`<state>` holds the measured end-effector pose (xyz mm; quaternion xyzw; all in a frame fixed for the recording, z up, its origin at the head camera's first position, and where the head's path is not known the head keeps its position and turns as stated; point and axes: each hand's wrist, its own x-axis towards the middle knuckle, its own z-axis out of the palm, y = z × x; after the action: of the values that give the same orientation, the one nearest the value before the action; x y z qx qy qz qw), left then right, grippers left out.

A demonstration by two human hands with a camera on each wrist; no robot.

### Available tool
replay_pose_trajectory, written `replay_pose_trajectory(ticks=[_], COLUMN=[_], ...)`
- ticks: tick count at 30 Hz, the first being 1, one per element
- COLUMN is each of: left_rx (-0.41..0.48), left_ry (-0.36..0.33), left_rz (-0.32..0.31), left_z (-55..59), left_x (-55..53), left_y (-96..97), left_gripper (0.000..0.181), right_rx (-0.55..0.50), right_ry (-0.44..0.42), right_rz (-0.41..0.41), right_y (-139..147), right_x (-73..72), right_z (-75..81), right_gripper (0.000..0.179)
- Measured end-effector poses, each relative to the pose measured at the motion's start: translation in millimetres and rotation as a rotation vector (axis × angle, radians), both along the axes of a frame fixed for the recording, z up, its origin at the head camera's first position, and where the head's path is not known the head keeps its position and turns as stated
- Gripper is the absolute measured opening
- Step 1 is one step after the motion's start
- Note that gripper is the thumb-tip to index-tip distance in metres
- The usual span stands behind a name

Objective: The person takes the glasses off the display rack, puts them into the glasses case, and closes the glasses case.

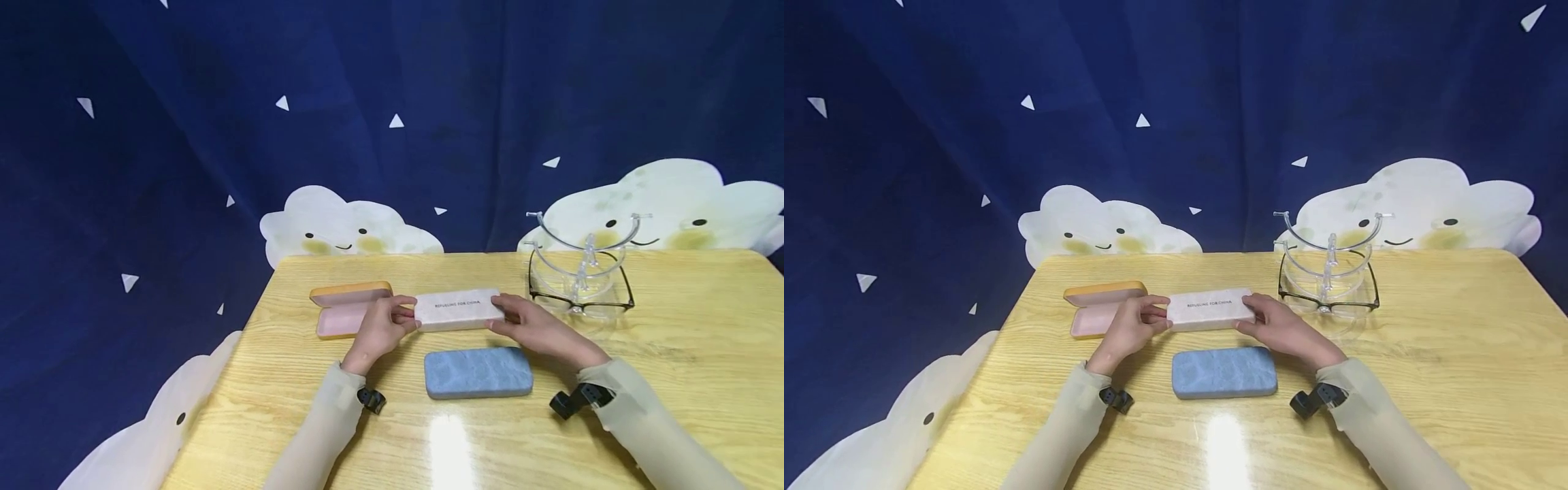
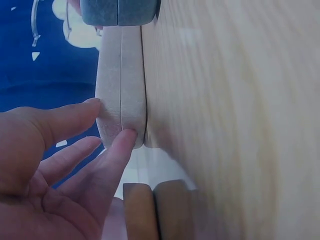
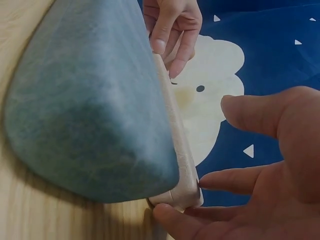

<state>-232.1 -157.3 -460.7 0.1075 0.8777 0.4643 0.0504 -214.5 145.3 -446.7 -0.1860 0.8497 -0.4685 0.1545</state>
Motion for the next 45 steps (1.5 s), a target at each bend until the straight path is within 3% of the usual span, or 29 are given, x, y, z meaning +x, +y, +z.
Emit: replay_pose_trajectory(ticks=[4,7,13,18,25,32,38,41,45], left_rx=[-0.023,-0.048,-0.008,0.038,0.055,0.105,0.151,0.182,0.149], left_ry=[0.004,0.049,0.115,0.124,0.143,0.16,0.149,0.129,0.077], left_rz=[0.009,0.036,0.067,0.037,-0.02,-0.057,-0.12,-0.116,-0.095], left_z=[4.4,10.1,20.2,28.3,42.9,55.6,60.6,62.7,61.0], left_x=[2.3,4.6,9.1,9.6,4.2,-2.5,-11.3,-15.4,-16.6], left_y=[-2.2,-2.9,7.5,28.3,59.9,95.1,118.7,129.9,145.6], left_gripper=[0.04,0.041,0.036,0.033,0.033,0.03,0.03,0.033,0.039], right_rx=[-0.001,0.024,0.061,0.047,0.078,0.072,0.077,0.075,0.047], right_ry=[-0.03,-0.021,0.114,0.188,0.233,0.284,0.28,0.28,0.264], right_rz=[0.017,0.015,-0.034,-0.102,-0.274,-0.444,-0.552,-0.591,-0.594], right_y=[3,7,18,35,77,131,158,167,175], right_x=[6.5,13.9,29.0,38.6,48.7,47.3,41.8,39.1,36.6], right_z=[2.4,5.7,13.9,18.0,22.9,27.3,27.3,26.5,20.6], right_gripper=[0.073,0.074,0.06,0.045,0.034,0.031,0.035,0.033,0.032])
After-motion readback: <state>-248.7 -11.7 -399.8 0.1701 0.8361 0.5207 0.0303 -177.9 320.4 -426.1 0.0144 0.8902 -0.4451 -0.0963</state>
